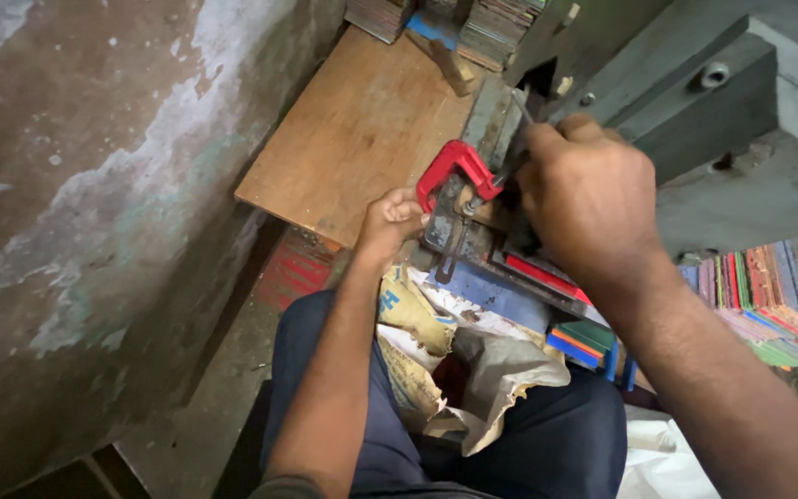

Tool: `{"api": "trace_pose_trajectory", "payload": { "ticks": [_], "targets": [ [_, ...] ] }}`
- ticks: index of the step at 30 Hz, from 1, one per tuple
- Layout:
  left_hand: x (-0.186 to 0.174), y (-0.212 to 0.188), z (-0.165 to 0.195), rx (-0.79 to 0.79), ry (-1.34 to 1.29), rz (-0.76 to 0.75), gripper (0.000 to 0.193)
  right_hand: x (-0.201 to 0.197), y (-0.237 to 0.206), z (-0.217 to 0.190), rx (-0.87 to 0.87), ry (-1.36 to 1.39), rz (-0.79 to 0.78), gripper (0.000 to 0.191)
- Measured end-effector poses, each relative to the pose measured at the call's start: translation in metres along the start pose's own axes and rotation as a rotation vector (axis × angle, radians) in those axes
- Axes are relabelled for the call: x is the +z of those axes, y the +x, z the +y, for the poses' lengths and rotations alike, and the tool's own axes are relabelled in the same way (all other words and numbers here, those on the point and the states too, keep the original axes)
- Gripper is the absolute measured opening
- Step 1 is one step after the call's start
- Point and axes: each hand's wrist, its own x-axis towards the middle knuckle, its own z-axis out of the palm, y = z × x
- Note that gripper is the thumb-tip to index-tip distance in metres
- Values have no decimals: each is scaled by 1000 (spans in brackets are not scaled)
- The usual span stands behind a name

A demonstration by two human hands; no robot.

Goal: The person positions a small wooden block on the bed of a heavy machine and secures it with a red G-clamp, tightening the clamp screw by hand. They then adjust the block and machine parts, operate the machine, and later loosen and reposition the clamp while handling a red L-shaped piece.

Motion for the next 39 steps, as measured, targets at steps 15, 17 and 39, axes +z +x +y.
{"api": "trace_pose_trajectory", "payload": {
  "ticks": [15,17,39],
  "targets": [
    [18,-4,9,165,177,92,26,-4,2,-3,58,22,-100,29],
    [15,-1,8,167,222,80,23,-4,2,-5,68,75,-64,32],
    [3,6,0,57,108,-1,27,-22,13,16,-257,-146,-163,14]
  ]
}}
